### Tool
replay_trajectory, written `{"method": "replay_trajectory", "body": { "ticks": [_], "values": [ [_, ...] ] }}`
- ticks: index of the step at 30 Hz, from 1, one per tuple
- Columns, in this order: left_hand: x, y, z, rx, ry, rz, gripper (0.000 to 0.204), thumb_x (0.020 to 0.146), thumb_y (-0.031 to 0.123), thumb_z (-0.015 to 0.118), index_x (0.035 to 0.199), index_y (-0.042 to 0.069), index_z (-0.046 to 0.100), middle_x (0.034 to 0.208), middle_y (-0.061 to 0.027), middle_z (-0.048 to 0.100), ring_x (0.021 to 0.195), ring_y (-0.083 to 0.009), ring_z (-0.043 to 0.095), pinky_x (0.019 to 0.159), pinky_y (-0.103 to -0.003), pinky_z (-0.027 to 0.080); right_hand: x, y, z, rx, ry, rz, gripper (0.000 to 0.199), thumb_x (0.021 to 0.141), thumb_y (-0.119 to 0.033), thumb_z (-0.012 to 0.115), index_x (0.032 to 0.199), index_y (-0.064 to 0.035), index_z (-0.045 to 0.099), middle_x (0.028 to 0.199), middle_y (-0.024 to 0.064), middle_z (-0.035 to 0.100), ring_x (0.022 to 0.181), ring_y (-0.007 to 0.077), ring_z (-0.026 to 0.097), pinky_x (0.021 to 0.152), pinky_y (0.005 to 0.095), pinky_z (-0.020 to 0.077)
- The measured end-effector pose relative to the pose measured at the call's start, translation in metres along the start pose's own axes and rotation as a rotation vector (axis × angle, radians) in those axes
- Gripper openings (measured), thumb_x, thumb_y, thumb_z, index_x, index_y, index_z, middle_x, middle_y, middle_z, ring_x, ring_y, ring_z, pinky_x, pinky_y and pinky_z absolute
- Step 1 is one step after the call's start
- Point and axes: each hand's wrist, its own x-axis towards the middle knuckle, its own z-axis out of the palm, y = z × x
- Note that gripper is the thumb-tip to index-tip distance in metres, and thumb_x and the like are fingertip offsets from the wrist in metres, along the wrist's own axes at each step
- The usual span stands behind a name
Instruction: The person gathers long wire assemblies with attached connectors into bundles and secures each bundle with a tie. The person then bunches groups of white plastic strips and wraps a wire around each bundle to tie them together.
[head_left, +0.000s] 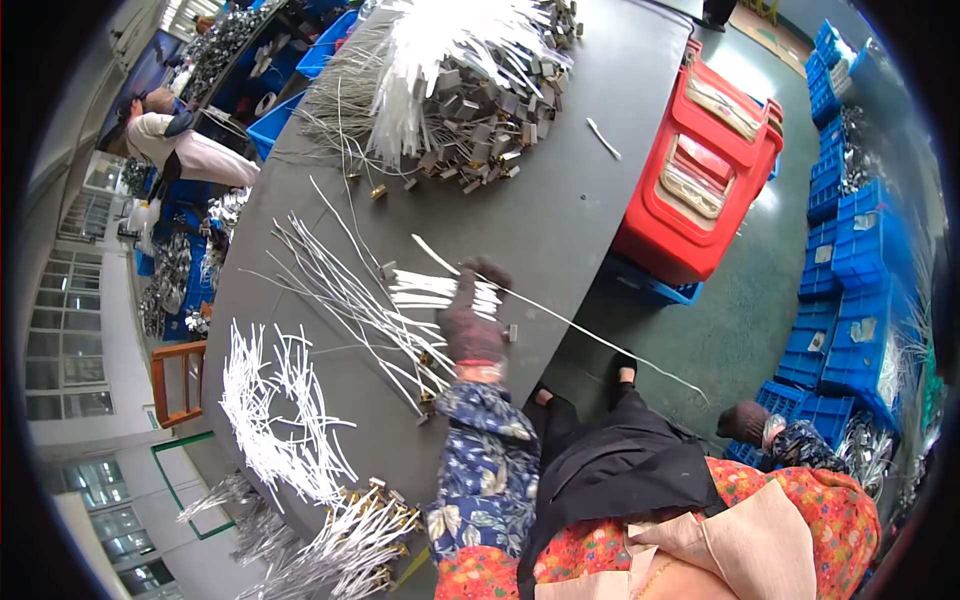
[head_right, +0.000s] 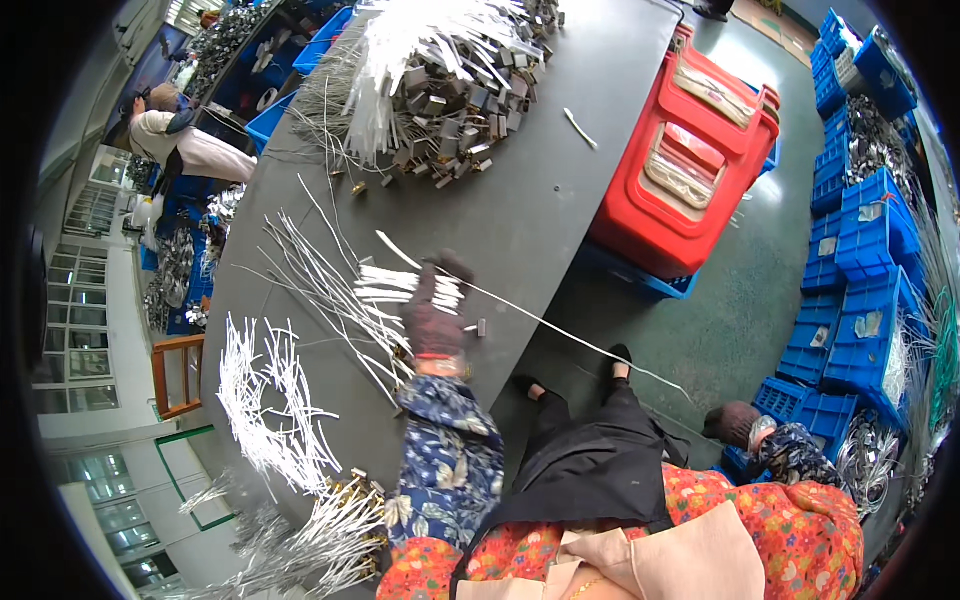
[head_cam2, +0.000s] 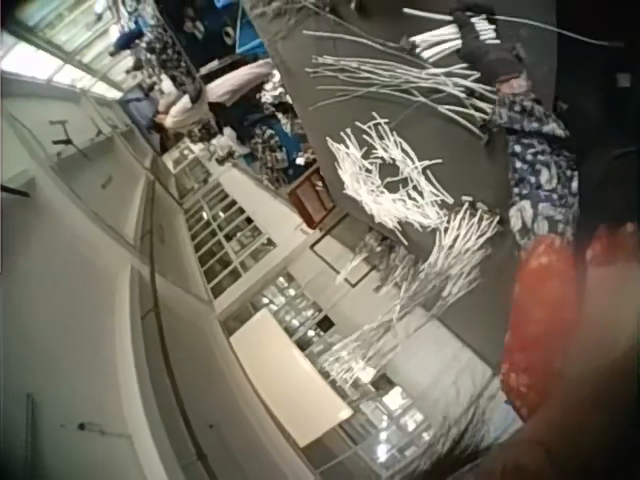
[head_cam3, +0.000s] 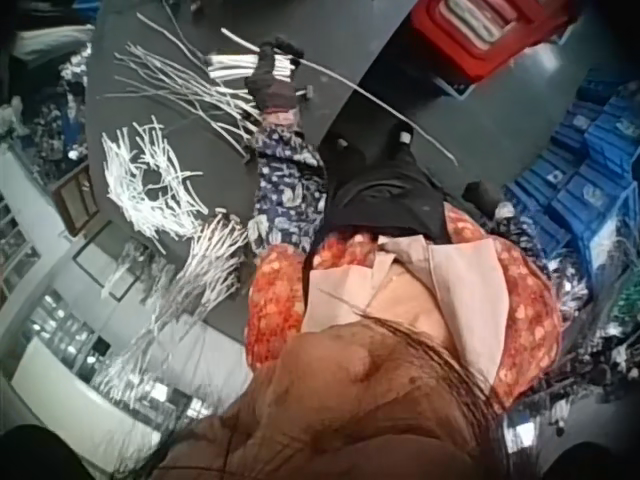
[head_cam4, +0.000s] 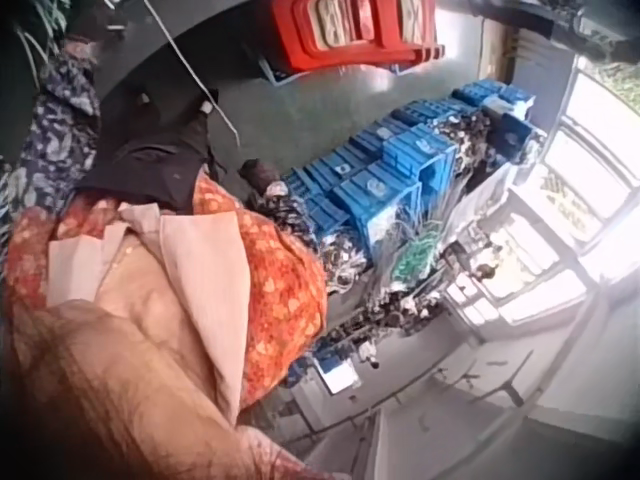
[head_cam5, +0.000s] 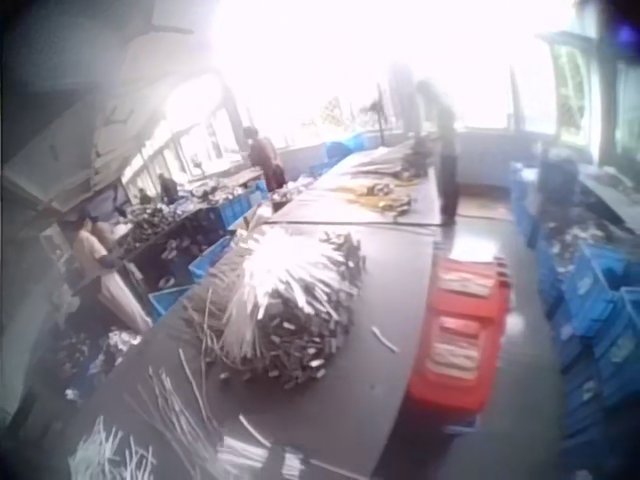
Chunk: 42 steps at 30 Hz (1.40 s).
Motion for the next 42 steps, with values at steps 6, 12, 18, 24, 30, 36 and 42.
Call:
{"method": "replay_trajectory", "body": {
  "ticks": [6,12,18,24,30,36,42],
  "values": [
    [0.010,0.053,0.016,0.016,0.066,0.223,0.023,0.086,0.020,0.067,0.100,0.002,0.060,0.087,-0.0109,0.064,0.073,-0.0235,0.062,0.067,-0.039,0.056,0.004,-0.052,-0.025,0.189,-0.053,0.282,0.024,0.077,-0.027,0.063,0.090,-0.0084,0.070,0.087,0.0140,0.068,0.079,0.0320,0.065,0.070,0.0393,0.0499],
    [0.004,0.089,0.019,0.095,0.137,0.348,0.023,0.087,0.019,0.066,0.101,0.002,0.060,0.080,-0.0091,0.063,0.067,-0.0231,0.062,0.060,-0.038,0.056,0.014,-0.042,-0.018,0.164,-0.010,0.234,0.030,0.076,-0.032,0.064,0.095,-0.0108,0.071,0.089,0.0140,0.069,0.083,0.0315,0.066,0.073,0.0394,0.0499],
    [-0.007,0.092,0.021,0.161,0.185,0.362,0.021,0.089,0.023,0.064,0.096,0.004,0.062,0.079,-0.0066,0.063,0.066,-0.0191,0.063,0.061,-0.035,0.057,0.014,-0.059,-0.029,0.212,-0.007,0.278,0.029,0.075,-0.033,0.064,0.093,-0.0108,0.071,0.090,0.0141,0.069,0.083,0.0321,0.065,0.073,0.0393,0.0499],
    [-0.027,0.038,-0.007,0.181,0.032,0.107,0.016,0.088,0.019,0.064,0.094,0.004,0.063,0.077,-0.0077,0.063,0.067,-0.0199,0.063,0.059,-0.035,0.055,0.026,-0.041,-0.006,0.073,0.002,0.189,0.026,0.078,-0.030,0.063,0.090,-0.0086,0.071,0.087,0.0156,0.068,0.079,0.0315,0.065,0.071,0.0391,0.0498],
    [-0.102,-0.071,-0.039,0.626,-0.445,-0.310,0.021,0.086,0.012,0.066,0.099,-0.004,0.065,0.089,-0.0101,0.067,0.078,-0.0165,0.063,0.068,-0.029,0.052,0.104,0.095,0.104,0.276,0.038,0.100,0.024,0.076,-0.028,0.067,0.086,-0.0068,0.070,0.084,0.0147,0.068,0.078,0.0314,0.065,0.070,0.0380,0.0501],
    [-0.087,0.015,-0.035,0.409,0.080,0.037,0.024,0.093,0.021,0.060,0.100,-0.001,0.064,0.091,-0.0085,0.066,0.081,-0.0169,0.064,0.069,-0.029,0.053,0.081,-0.168,-0.072,0.058,0.060,-0.068,0.024,0.082,-0.028,0.062,0.091,-0.0073,0.069,0.082,0.0141,0.066,0.073,0.0321,0.062,0.065,0.0398,0.0476],
    [-0.067,0.041,-0.075,0.634,0.294,0.291,0.019,0.087,0.016,0.065,0.093,-0.002,0.064,0.075,-0.0035,0.063,0.059,-0.0107,0.059,0.051,-0.024,0.047,0.165,-0.300,-0.110,0.331,0.086,-0.399,0.030,0.075,-0.020,0.072,0.098,-0.0022,0.065,0.081,0.0101,0.066,0.074,0.0174,0.062,0.069,0.0317,0.0496]
  ]
}}
